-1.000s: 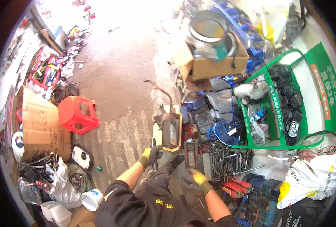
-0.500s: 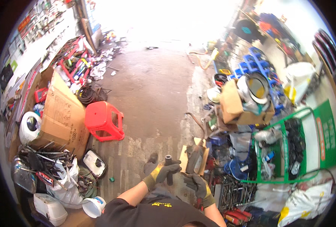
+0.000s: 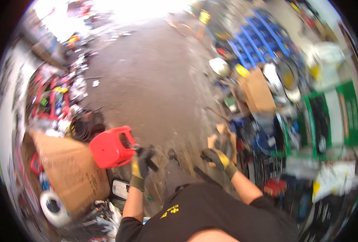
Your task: The person puts on gloves, retrieves a socket and an impact wrench, then works on the rear wheel of an orange scooter. They remove the wheel cover and disassemble the brake assembly, handling the brake drum and related components.
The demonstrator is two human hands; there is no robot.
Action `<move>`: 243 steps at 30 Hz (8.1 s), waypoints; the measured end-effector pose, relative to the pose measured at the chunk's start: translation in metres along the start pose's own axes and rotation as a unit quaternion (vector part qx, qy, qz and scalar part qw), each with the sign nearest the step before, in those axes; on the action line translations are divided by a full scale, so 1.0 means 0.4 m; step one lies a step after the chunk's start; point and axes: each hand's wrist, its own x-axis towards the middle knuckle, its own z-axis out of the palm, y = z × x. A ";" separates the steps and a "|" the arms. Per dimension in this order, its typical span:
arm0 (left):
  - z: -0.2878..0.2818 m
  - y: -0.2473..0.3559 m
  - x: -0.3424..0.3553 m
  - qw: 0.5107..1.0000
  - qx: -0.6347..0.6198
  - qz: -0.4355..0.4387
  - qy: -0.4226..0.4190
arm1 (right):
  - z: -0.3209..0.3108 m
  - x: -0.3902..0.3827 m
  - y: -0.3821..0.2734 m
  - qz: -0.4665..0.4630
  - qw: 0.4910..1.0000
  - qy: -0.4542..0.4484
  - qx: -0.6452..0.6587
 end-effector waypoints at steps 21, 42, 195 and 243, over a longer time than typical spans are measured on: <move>0.399 0.044 -0.060 0.959 0.117 -0.137 -0.220 | -0.106 -0.369 0.601 0.321 0.897 0.268 0.140; -0.555 0.431 0.401 0.985 -0.116 0.033 0.124 | 0.426 0.820 -0.563 0.063 0.988 -0.008 -0.138; -1.602 2.438 4.802 0.402 -0.378 -0.104 0.827 | 1.992 6.346 -3.731 0.170 0.655 -0.423 -0.603; -2.495 1.889 5.061 0.796 -0.080 -0.016 0.600 | 1.961 6.080 -3.112 -0.096 0.479 -0.541 -0.685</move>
